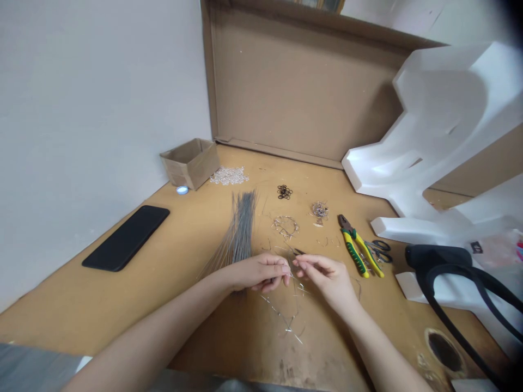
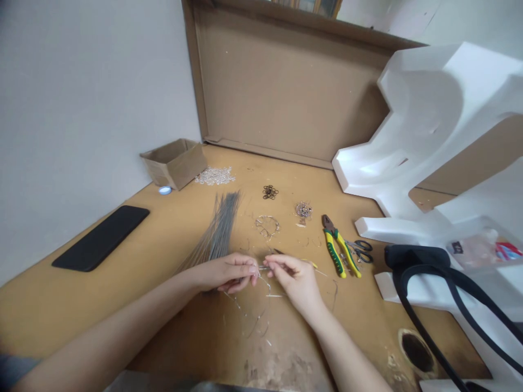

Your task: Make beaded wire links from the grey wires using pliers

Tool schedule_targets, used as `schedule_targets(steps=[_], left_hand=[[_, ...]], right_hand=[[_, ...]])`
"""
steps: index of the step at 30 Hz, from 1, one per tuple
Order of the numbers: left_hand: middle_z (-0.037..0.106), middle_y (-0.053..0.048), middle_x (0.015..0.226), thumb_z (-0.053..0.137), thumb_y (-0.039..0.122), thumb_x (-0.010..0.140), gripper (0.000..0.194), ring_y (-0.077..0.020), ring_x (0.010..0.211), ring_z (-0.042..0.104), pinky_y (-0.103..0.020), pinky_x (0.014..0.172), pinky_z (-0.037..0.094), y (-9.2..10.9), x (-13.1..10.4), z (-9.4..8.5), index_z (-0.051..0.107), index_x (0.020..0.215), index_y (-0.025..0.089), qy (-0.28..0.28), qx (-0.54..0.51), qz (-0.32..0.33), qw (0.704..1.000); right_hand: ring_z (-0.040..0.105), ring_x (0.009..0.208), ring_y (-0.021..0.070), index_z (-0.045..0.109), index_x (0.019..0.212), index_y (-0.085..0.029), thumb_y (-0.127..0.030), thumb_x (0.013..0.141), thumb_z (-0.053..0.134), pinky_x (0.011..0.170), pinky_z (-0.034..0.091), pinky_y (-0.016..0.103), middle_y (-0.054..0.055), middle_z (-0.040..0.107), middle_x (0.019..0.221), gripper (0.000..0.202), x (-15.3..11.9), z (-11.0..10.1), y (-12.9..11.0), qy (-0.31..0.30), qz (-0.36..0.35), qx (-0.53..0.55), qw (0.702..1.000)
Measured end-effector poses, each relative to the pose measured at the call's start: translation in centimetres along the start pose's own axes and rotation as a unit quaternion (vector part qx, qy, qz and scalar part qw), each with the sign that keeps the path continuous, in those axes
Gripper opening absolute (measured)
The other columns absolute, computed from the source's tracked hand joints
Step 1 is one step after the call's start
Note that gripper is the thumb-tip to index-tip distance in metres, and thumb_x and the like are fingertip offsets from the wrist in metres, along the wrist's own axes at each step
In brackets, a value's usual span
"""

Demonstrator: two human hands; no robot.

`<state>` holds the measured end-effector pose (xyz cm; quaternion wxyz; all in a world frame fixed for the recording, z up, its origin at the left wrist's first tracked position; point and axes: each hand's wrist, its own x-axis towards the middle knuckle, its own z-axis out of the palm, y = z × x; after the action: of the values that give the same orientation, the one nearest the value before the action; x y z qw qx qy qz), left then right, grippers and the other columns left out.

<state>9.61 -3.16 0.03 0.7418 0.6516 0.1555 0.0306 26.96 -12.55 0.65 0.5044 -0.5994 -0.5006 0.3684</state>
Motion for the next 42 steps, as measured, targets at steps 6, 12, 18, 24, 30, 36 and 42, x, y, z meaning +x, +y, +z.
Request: schedule_targets(steps=[6,12,18,24,30,36,42], left_hand=[[0.042,0.007,0.043,0.039,0.039,0.084,0.027,-0.0040,0.033,0.030,-0.014,0.032,0.023,-0.2,0.1,0.1,0.049,0.076,0.015,0.000,0.008,-0.012,1.000],[0.042,0.006,0.047,0.040,0.043,0.082,0.029,-0.0048,0.036,0.034,-0.014,0.032,0.023,-0.1,0.1,0.1,0.047,0.074,0.016,0.010,0.030,-0.025,0.999],[0.043,0.007,0.046,0.038,0.041,0.084,0.029,-0.0044,0.035,0.032,-0.015,0.035,0.026,0.2,0.0,0.2,0.050,0.078,0.016,0.004,0.066,-0.011,0.998],[0.042,0.008,0.044,0.036,0.038,0.086,0.028,-0.0046,0.034,0.031,-0.015,0.037,0.027,0.5,0.1,0.4,0.053,0.090,0.016,0.017,0.079,0.000,0.997],[0.042,0.008,0.043,0.036,0.038,0.086,0.027,-0.0040,0.034,0.030,-0.015,0.037,0.027,0.3,0.2,0.4,0.051,0.081,0.015,0.025,0.072,0.009,0.997],[0.041,0.007,0.043,0.037,0.041,0.085,0.030,-0.0042,0.035,0.032,-0.014,0.037,0.025,0.3,0.1,0.4,0.044,0.071,0.016,0.015,0.068,-0.005,0.998],[0.042,0.007,0.044,0.037,0.040,0.085,0.029,-0.0043,0.037,0.034,-0.015,0.040,0.027,0.2,0.2,0.4,0.046,0.072,0.015,0.012,0.085,-0.001,0.996]], right_hand=[[0.063,0.055,0.0134,0.068,0.080,-0.021,-0.030,0.070,0.065,0.052,0.053,0.026,0.004,0.071,0.074,0.014,-0.2,0.6,-0.2,-0.031,0.017,0.057,0.998],[0.063,0.056,0.0132,0.068,0.079,-0.020,-0.030,0.067,0.067,0.050,0.052,0.025,0.005,0.071,0.073,0.015,0.0,0.5,0.0,-0.040,0.044,0.095,0.994],[0.065,0.064,0.0149,0.068,0.081,-0.019,-0.028,0.068,0.067,0.052,0.051,0.024,0.006,0.071,0.077,0.016,0.3,0.1,0.1,-0.040,0.077,0.136,0.987],[0.064,0.061,0.0124,0.066,0.083,-0.017,-0.026,0.069,0.067,0.052,0.049,0.022,0.006,0.071,0.080,0.016,0.6,-0.5,0.3,-0.038,0.088,0.155,0.983],[0.062,0.057,0.0118,0.067,0.080,-0.018,-0.027,0.068,0.068,0.052,0.049,0.024,0.005,0.071,0.076,0.015,0.4,-0.1,0.1,-0.028,0.069,0.133,0.988],[0.062,0.057,0.0124,0.068,0.079,-0.019,-0.027,0.068,0.067,0.055,0.050,0.026,0.004,0.070,0.073,0.013,-0.2,0.4,-0.2,-0.011,0.041,0.094,0.995],[0.063,0.058,0.0115,0.067,0.080,-0.019,-0.026,0.069,0.067,0.052,0.049,0.022,0.004,0.071,0.074,0.013,0.1,0.3,-0.1,-0.045,0.065,0.131,0.988]])
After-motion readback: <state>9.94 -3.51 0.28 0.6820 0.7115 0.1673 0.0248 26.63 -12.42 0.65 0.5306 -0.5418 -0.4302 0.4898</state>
